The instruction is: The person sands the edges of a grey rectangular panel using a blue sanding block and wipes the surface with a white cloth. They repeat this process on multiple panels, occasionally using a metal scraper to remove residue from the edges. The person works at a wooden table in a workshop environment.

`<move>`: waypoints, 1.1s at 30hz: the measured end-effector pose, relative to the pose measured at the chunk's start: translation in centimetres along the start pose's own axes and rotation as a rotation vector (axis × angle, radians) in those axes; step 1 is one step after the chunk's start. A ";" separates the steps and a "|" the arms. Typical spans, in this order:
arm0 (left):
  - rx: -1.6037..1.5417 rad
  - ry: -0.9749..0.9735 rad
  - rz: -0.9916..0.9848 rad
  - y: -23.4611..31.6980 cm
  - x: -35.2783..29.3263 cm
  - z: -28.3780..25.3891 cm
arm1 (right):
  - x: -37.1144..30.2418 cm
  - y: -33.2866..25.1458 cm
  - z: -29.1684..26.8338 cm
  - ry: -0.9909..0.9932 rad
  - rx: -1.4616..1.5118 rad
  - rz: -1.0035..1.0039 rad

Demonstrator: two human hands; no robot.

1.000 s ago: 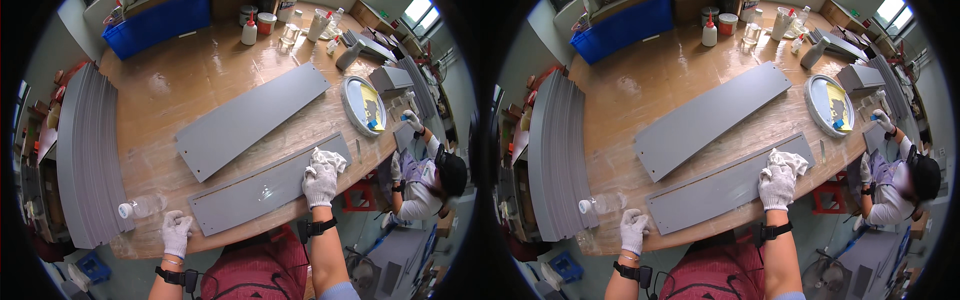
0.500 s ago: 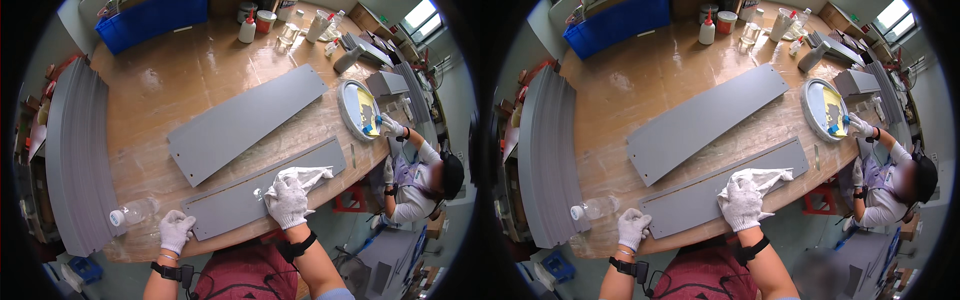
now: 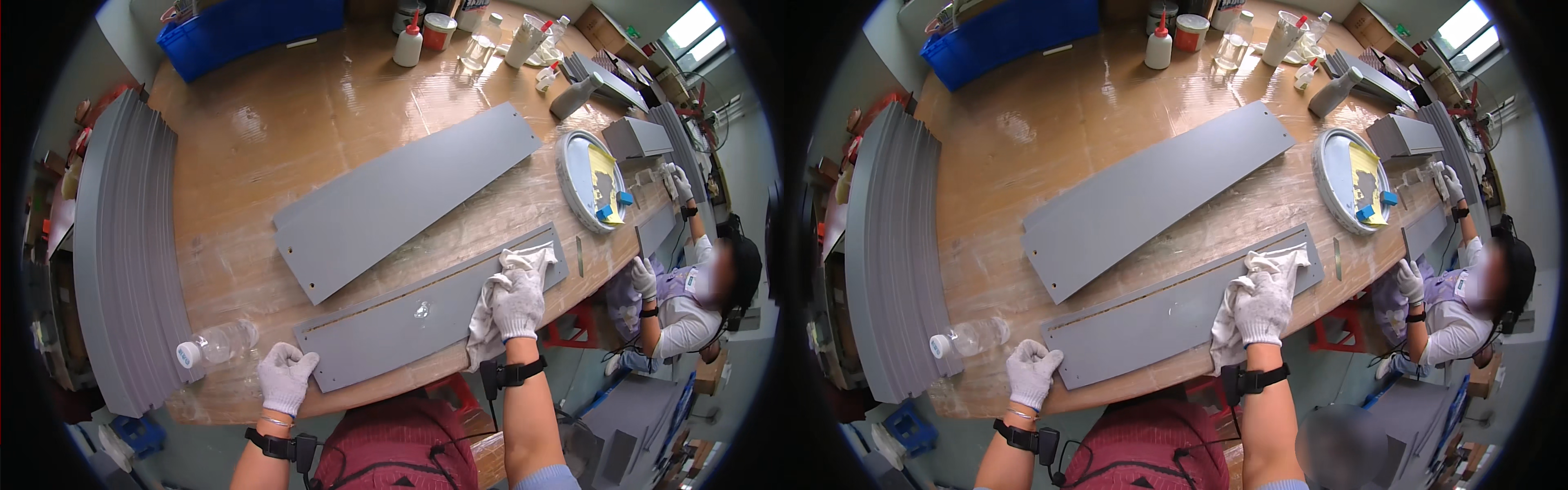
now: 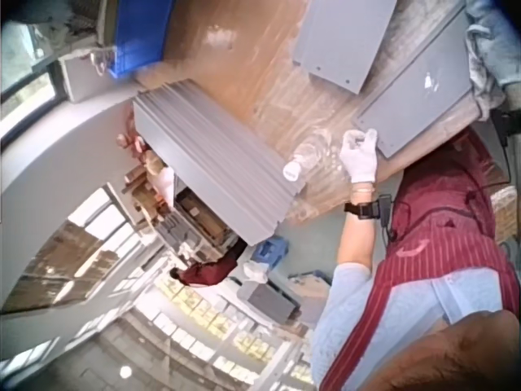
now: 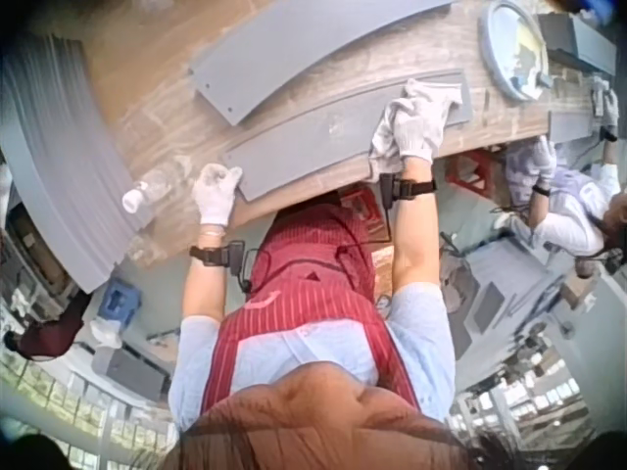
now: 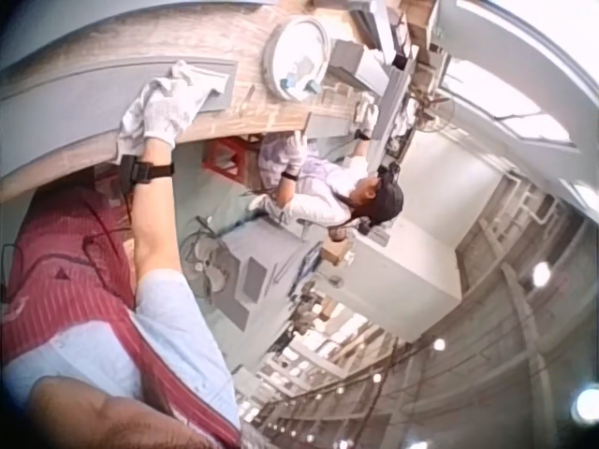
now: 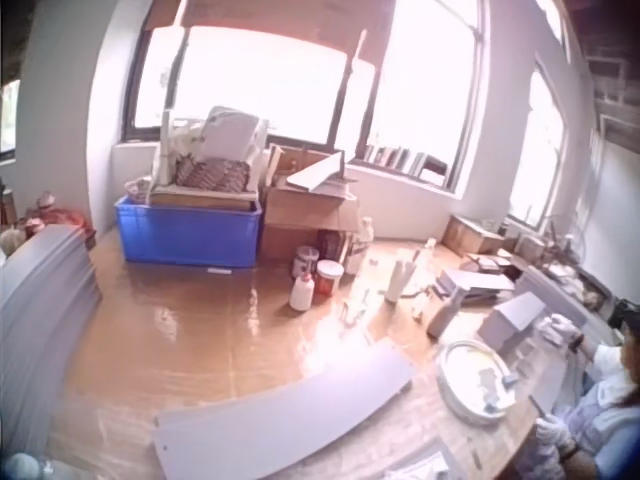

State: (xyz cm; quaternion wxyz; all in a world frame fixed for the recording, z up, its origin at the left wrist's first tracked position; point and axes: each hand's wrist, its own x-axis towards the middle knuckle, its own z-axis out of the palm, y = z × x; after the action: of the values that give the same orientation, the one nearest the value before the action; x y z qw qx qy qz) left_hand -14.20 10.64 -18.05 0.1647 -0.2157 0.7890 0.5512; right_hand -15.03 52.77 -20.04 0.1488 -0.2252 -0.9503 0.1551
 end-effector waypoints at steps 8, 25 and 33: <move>0.465 0.132 0.594 6.4 3.6 4.7 | -7.8 -12.0 -1.9 -0.234 0.018 -0.371; 0.468 -0.119 0.887 9.3 1.0 14.1 | 11.6 18.9 -8.0 0.000 0.158 0.472; 0.698 0.307 0.774 3.3 1.1 8.9 | 8.4 21.4 -3.7 0.089 -0.021 0.479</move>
State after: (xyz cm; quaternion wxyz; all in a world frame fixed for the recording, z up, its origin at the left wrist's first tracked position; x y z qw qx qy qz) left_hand -16.66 19.77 -19.01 -0.1056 0.0803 0.9619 0.2391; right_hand -12.72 75.74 -22.67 0.1469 -0.4521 -0.8640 0.1661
